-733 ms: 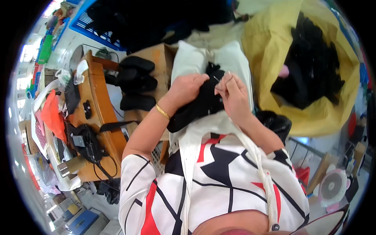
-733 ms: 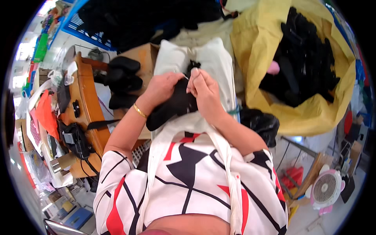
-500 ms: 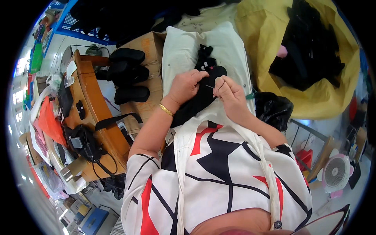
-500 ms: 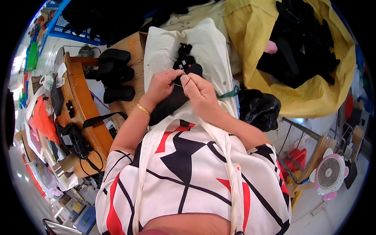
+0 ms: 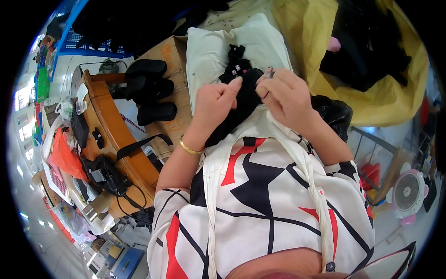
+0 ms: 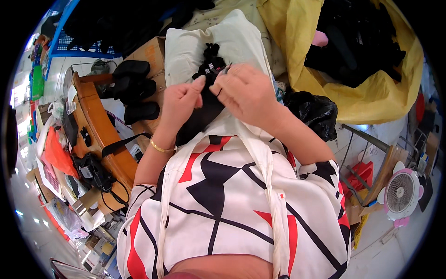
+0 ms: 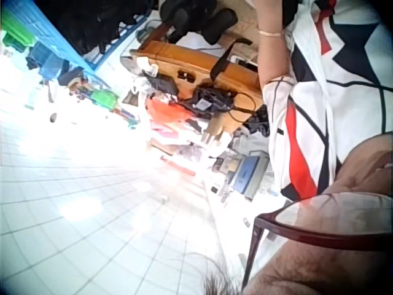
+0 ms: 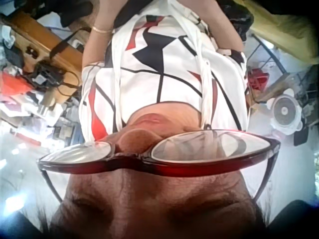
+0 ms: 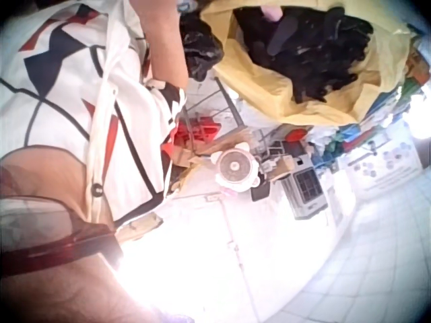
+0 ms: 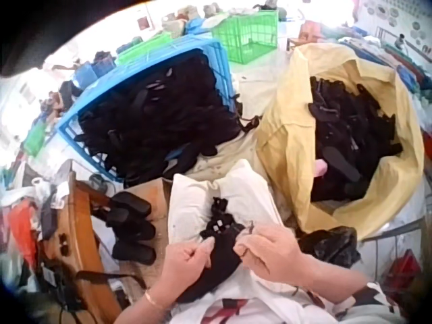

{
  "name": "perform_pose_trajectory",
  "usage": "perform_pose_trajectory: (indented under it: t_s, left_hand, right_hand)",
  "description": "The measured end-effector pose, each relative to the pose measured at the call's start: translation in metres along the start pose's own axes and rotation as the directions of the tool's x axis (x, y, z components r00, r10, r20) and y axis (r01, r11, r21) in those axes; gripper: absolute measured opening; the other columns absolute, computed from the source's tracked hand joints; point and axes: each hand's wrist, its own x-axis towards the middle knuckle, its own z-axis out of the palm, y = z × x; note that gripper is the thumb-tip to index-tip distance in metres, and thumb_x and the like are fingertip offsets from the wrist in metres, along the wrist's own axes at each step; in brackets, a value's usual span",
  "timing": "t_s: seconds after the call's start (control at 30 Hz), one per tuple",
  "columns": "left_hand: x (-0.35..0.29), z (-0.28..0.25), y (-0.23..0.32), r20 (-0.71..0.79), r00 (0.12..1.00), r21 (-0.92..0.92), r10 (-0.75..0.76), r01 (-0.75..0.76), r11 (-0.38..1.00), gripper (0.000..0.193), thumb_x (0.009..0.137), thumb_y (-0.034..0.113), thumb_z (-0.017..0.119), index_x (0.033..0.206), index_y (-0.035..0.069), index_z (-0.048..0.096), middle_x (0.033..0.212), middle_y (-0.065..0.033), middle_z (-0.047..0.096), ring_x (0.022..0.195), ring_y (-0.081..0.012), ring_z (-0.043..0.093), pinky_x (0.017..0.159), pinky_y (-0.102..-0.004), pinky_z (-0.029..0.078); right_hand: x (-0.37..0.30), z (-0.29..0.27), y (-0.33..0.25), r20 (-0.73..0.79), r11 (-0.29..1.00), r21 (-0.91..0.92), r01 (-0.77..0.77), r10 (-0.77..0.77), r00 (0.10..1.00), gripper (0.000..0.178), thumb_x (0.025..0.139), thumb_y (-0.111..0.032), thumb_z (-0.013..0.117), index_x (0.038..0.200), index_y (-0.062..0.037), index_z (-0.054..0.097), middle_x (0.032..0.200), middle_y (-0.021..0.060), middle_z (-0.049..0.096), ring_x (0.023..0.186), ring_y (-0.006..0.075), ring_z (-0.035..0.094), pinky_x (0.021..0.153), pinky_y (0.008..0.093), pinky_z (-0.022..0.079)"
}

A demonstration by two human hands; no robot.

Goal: The person sits and sews a black shoe using a needle and thread. They pull the thread through the shoe's upper repeatedly, securing the material. The person handles the shoe and needle with both hands, occasionally adjusting the shoe's position on their lap.

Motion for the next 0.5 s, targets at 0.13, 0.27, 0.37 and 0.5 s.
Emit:
perform_pose_trajectory:
  t_s: [0.13,0.27,0.37,0.5]
  left_hand:
    - [0.014,0.026,-0.019,0.029,0.999,-0.051,0.031,-0.03,0.998,0.037,0.089,0.031,0.072,0.071,-0.001,0.071,0.061,-0.0096,0.066,0.056,-0.015,0.062,0.054,-0.0313,0.046]
    - [0.01,0.017,-0.024,0.174,0.977,-0.269,-0.122,0.166,0.949,0.025,0.089,0.025,0.074,0.083,0.001,0.071,0.075,-0.0077,0.07,0.058,-0.012,0.06,0.053,-0.0247,0.046]
    - [0.004,0.014,-0.038,0.226,0.962,-0.559,-0.15,0.254,0.789,0.019,0.091,0.021,0.072,0.087,0.003,0.067,0.083,-0.0067,0.07,0.059,-0.0095,0.058,0.051,-0.0202,0.044]
    - [0.004,0.023,-0.04,0.273,0.938,-0.783,-0.212,0.345,0.518,0.017,0.095,0.019,0.068,0.088,0.004,0.064,0.083,-0.0075,0.069,0.057,-0.0077,0.058,0.045,-0.0201,0.043]
  right_hand:
    - [0.0,-0.001,-0.008,0.096,0.982,-0.069,0.175,-0.168,0.981,0.012,0.077,-0.003,0.073,0.084,-0.0046,0.064,0.08,0.0066,0.061,0.073,0.0265,0.062,0.081,0.0396,0.057]
    - [-0.01,-0.044,0.014,0.191,0.972,-0.21,-0.11,0.151,0.97,0.007,0.083,-0.01,0.069,0.088,-0.0045,0.067,0.085,0.0074,0.064,0.078,0.0282,0.063,0.075,0.0365,0.053]
    - [-0.009,-0.082,0.034,0.205,0.765,-0.263,-0.587,0.639,0.741,0.019,0.092,-0.012,0.063,0.106,0.0004,0.065,0.081,0.0099,0.065,0.071,0.0156,0.061,0.067,0.0275,0.049]
    - [-0.006,-0.069,0.03,0.226,0.72,-0.029,-0.694,0.681,0.697,0.018,0.094,-0.008,0.06,0.11,-0.0005,0.063,0.081,0.0092,0.065,0.073,0.0125,0.061,0.069,0.0266,0.049]
